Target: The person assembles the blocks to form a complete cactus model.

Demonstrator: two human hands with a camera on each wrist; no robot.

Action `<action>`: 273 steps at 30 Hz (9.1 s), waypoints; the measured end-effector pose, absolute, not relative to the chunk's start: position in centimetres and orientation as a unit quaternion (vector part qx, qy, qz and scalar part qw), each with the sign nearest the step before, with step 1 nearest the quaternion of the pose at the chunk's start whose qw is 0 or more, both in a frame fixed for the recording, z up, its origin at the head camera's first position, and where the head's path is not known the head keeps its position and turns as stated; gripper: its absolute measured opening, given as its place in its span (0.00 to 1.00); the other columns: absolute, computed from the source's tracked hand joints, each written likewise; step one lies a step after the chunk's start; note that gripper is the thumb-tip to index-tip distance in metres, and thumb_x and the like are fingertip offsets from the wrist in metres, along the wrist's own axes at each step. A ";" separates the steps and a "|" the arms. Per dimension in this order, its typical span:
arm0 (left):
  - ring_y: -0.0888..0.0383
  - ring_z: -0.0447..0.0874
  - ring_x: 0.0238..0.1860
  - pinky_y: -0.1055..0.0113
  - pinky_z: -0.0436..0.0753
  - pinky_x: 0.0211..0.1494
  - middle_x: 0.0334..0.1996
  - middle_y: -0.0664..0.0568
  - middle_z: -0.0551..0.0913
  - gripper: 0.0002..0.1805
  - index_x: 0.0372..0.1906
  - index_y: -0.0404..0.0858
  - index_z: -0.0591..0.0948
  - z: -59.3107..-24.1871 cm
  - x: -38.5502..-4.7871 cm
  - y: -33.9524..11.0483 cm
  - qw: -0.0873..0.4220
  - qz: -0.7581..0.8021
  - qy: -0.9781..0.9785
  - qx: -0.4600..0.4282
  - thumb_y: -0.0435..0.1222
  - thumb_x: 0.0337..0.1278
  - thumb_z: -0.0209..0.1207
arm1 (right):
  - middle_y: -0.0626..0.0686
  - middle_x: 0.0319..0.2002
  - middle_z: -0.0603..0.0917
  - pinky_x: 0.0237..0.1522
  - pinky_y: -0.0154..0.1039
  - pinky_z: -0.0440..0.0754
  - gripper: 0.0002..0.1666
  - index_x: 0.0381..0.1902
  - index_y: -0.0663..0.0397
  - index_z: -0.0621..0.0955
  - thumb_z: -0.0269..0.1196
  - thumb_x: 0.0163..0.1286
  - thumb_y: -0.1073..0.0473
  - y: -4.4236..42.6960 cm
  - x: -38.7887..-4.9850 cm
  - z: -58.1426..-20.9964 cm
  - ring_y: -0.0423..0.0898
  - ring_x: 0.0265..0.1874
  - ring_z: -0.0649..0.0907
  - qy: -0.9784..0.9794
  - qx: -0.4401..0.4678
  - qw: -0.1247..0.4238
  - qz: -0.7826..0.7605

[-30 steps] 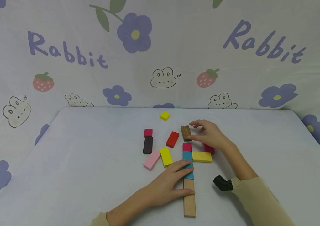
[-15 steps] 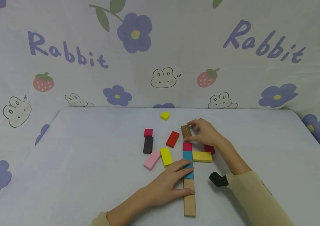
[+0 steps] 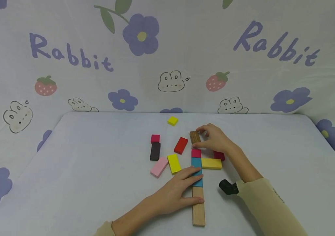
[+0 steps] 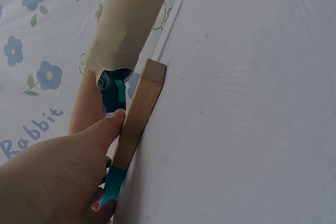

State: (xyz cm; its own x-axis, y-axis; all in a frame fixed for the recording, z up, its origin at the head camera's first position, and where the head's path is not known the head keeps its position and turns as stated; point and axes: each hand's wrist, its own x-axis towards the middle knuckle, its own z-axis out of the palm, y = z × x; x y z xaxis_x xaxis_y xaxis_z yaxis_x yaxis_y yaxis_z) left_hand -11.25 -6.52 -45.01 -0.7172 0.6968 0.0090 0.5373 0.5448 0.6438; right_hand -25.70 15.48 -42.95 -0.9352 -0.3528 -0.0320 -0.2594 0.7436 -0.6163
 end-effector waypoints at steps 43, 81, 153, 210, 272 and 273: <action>0.55 0.57 0.83 0.57 0.65 0.82 0.83 0.55 0.60 0.38 0.81 0.45 0.68 -44.8 -11.1 -6.5 0.122 0.315 0.871 0.358 0.55 0.74 0.62 | 0.72 0.65 0.74 0.58 0.60 0.86 0.42 0.71 0.73 0.71 0.73 0.69 0.52 19.9 -25.7 -40.8 0.69 0.60 0.78 0.936 -0.096 0.034 -0.337; 0.55 0.56 0.83 0.57 0.65 0.82 0.83 0.55 0.61 0.38 0.81 0.45 0.68 -44.9 -11.2 -6.5 0.118 0.312 0.873 0.357 0.55 0.73 0.62 | 0.73 0.62 0.77 0.58 0.62 0.84 0.36 0.71 0.72 0.72 0.66 0.76 0.52 21.7 -25.9 -43.4 0.68 0.59 0.78 0.932 -0.091 0.029 -0.350; 0.55 0.56 0.83 0.57 0.64 0.82 0.83 0.55 0.60 0.39 0.81 0.45 0.68 -45.1 -10.9 -6.8 0.126 0.311 0.871 0.358 0.55 0.73 0.62 | 0.72 0.68 0.72 0.59 0.63 0.85 0.38 0.73 0.66 0.72 0.68 0.73 0.52 21.9 -23.8 -43.1 0.70 0.66 0.75 0.930 -0.100 0.035 -0.353; 0.56 0.60 0.81 0.56 0.69 0.80 0.83 0.57 0.59 0.38 0.80 0.44 0.69 -44.4 -8.6 -7.7 0.162 0.338 0.868 0.326 0.55 0.74 0.62 | 0.54 0.60 0.86 0.62 0.59 0.84 0.28 0.61 0.52 0.85 0.77 0.65 0.55 13.7 -20.5 -42.3 0.56 0.59 0.82 0.882 -0.316 0.042 -0.347; 0.54 0.62 0.81 0.56 0.69 0.80 0.83 0.53 0.61 0.37 0.79 0.41 0.70 -43.9 -8.5 -7.6 0.157 0.336 0.869 0.329 0.53 0.74 0.63 | 0.54 0.59 0.80 0.64 0.61 0.79 0.34 0.63 0.47 0.85 0.80 0.60 0.48 13.6 -21.4 -41.4 0.54 0.61 0.76 0.888 -0.335 0.104 -0.298; 0.54 0.62 0.81 0.56 0.69 0.80 0.83 0.52 0.61 0.37 0.79 0.41 0.70 -43.9 -8.5 -7.6 0.157 0.335 0.869 0.329 0.52 0.73 0.63 | 0.54 0.60 0.80 0.64 0.60 0.81 0.34 0.63 0.47 0.84 0.80 0.60 0.48 13.7 -21.4 -41.3 0.54 0.61 0.77 0.890 -0.330 0.105 -0.297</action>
State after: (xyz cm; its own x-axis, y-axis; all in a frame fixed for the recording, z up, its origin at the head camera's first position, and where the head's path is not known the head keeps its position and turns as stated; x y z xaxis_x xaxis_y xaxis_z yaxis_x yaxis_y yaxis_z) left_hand -8.53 -7.64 -43.87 -0.7336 0.6776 -0.0528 0.4666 0.5586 0.6857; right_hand -21.42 13.68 -41.33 -0.7604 -0.6493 0.0095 -0.5248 0.6058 -0.5981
